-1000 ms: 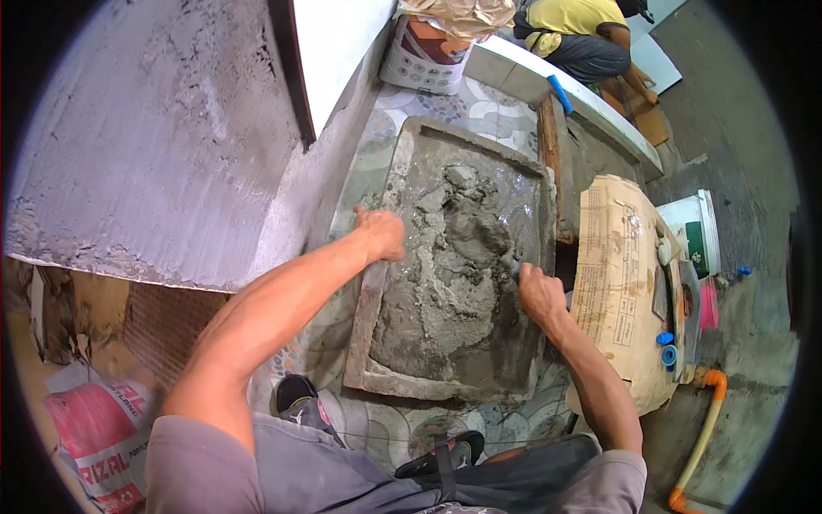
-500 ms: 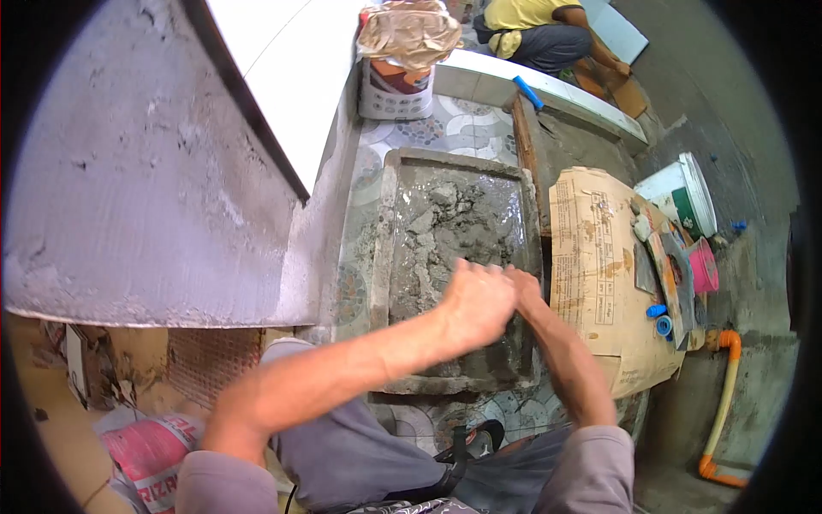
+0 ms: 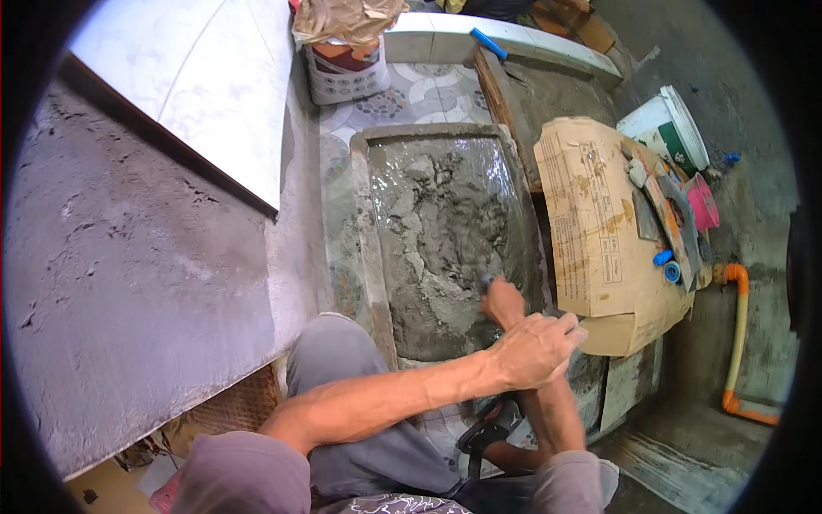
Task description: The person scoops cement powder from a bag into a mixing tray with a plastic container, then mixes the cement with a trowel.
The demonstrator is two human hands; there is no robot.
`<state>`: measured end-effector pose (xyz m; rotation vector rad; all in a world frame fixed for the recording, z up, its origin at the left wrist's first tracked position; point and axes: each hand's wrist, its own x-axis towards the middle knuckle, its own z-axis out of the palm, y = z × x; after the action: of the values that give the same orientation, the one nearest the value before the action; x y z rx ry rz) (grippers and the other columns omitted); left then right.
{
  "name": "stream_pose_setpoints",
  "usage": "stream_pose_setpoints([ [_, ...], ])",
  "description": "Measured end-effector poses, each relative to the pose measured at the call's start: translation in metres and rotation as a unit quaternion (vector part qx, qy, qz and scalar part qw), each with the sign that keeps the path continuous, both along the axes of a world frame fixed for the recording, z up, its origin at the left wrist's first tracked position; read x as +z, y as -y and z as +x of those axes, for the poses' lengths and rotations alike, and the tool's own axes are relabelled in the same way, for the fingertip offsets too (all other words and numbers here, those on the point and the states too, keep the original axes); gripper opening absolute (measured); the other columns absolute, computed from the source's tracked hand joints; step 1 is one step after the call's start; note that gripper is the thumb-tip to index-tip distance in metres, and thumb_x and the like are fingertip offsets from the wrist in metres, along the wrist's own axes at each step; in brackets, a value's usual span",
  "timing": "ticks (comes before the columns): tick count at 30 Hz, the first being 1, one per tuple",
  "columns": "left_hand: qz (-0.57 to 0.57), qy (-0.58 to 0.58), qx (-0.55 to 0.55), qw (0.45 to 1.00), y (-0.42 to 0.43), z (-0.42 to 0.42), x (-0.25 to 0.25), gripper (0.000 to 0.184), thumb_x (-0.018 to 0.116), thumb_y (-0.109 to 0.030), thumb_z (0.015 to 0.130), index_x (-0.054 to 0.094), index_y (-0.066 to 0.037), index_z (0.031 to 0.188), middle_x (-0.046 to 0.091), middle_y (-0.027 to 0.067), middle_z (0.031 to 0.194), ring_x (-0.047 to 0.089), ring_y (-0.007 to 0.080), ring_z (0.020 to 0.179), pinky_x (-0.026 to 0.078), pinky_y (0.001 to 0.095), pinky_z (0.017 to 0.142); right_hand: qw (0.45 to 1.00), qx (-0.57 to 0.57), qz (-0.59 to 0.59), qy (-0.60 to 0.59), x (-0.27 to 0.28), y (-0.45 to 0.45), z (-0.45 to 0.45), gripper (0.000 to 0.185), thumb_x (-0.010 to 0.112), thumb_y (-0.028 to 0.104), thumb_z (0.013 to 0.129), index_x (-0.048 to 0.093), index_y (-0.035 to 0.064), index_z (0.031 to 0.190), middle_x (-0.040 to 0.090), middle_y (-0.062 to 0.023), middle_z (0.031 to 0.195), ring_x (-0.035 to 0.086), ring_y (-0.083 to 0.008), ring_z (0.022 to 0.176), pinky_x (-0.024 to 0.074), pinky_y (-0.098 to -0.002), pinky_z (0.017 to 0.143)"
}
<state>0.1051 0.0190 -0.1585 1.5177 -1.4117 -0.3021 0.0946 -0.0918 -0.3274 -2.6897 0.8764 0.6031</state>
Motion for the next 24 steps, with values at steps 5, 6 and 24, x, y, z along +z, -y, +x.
stream_pose_setpoints([
  [5,-0.049,-0.013,-0.014,0.999,0.010,-0.009,0.012,0.043,0.069,-0.009,0.077,0.059,0.002,0.117,0.057,0.0128,0.101,0.064,0.0296,0.083,0.051,0.0399,0.070,0.965,-0.136,0.219,-0.051,0.011,-0.046,0.020,0.040,0.064,0.021,0.081,0.065,-0.0147,0.099,0.067,-0.0336,0.095,0.067,-0.0447,0.095,0.0536,-0.0465,0.080],
  [6,-0.038,-0.012,-0.035,0.999,0.010,-0.012,0.014,0.043,0.069,-0.009,0.077,0.059,0.002,0.117,0.057,0.0128,0.101,0.064,0.0296,0.082,0.051,0.0401,0.070,0.992,-0.037,0.122,-0.004,0.006,-0.046,-0.008,0.038,0.064,0.018,0.080,0.062,-0.0134,0.102,0.068,-0.0312,0.089,0.068,-0.0456,0.089,0.0538,-0.0481,0.079],
  [24,-0.064,-0.043,-0.105,0.991,-0.020,-0.009,0.004,0.049,0.068,-0.007,0.076,0.056,0.003,0.122,0.057,0.0139,0.104,0.062,0.0307,0.083,0.050,0.0398,0.074,0.985,0.070,-0.108,0.112,0.037,0.004,-0.012,0.035,0.067,0.020,0.085,0.047,-0.0029,0.102,0.065,-0.0246,0.077,0.067,-0.0434,0.070,0.0544,-0.0496,0.060],
])
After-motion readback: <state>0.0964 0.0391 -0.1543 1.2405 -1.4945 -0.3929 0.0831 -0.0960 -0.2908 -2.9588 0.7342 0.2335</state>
